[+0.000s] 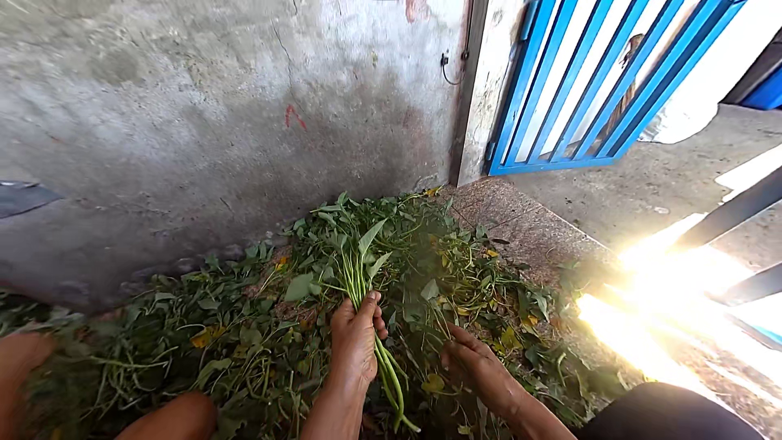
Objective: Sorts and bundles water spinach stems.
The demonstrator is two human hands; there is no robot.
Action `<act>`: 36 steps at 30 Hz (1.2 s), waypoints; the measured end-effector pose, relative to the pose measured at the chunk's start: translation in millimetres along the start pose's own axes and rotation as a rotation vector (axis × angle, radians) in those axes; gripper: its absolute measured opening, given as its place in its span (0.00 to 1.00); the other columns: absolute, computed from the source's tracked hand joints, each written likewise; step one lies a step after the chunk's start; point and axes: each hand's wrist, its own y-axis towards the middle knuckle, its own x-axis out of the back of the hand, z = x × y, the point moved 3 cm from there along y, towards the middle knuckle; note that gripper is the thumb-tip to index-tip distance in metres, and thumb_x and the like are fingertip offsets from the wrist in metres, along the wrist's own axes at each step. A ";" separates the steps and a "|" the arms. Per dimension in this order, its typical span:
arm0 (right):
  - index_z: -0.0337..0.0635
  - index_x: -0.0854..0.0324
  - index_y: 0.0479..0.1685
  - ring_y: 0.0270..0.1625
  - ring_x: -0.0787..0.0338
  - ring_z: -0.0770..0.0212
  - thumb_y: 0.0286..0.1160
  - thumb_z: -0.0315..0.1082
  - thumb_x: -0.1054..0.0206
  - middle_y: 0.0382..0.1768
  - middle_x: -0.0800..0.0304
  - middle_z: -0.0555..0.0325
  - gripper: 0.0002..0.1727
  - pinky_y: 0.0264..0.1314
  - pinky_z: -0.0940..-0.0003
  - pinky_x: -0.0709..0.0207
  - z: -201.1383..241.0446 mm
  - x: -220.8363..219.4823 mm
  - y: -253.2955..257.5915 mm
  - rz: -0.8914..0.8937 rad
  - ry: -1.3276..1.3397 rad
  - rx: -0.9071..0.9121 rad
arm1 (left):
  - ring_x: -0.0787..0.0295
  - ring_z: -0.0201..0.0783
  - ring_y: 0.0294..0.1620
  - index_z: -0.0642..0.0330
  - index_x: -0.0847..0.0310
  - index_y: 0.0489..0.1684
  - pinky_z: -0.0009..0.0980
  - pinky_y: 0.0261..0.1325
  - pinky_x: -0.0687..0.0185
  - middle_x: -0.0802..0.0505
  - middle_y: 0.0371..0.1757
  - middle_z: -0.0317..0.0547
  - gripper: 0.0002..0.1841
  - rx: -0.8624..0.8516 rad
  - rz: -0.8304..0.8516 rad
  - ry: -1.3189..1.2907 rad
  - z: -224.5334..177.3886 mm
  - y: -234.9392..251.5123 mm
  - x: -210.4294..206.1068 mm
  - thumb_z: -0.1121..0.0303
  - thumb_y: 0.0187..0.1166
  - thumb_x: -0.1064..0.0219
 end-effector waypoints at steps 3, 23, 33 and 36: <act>0.36 0.37 0.87 0.30 0.17 0.67 0.89 0.32 0.47 0.37 0.10 0.56 0.28 0.34 0.71 0.22 14.9 -10.0 -6.3 -0.008 -0.017 0.196 | 0.22 0.34 0.16 0.69 0.23 0.42 0.24 0.18 0.22 0.15 0.26 0.48 0.05 0.037 0.037 0.015 10.7 -4.4 -8.2 0.77 0.82 0.33; 0.39 0.21 0.41 0.26 0.16 0.58 0.92 0.47 0.56 0.22 0.22 0.56 0.23 0.31 0.56 0.22 27.7 -57.0 -21.2 -0.085 -0.715 0.396 | 0.23 0.33 0.13 0.69 0.22 0.36 0.24 0.17 0.23 0.15 0.21 0.46 0.07 -0.023 0.124 0.167 28.7 -9.6 -22.7 0.75 0.84 0.33; 0.46 0.16 0.72 0.76 0.25 0.25 0.77 0.38 0.35 0.76 0.25 0.30 0.24 0.67 0.29 0.24 -23.2 -14.6 -71.4 0.015 -1.196 -0.095 | 0.23 0.33 0.14 0.70 0.22 0.36 0.24 0.17 0.22 0.16 0.22 0.47 0.06 -0.136 -0.019 0.132 5.2 4.3 -7.1 0.77 0.82 0.32; 0.46 0.10 0.59 0.64 0.13 0.42 0.78 0.39 0.40 0.60 0.12 0.43 0.18 0.60 0.45 0.16 14.4 -14.0 -59.5 -0.318 -1.022 0.307 | 0.21 0.33 0.15 0.70 0.20 0.37 0.25 0.19 0.21 0.15 0.22 0.47 0.05 -0.091 0.108 0.171 11.5 0.0 -14.9 0.77 0.81 0.31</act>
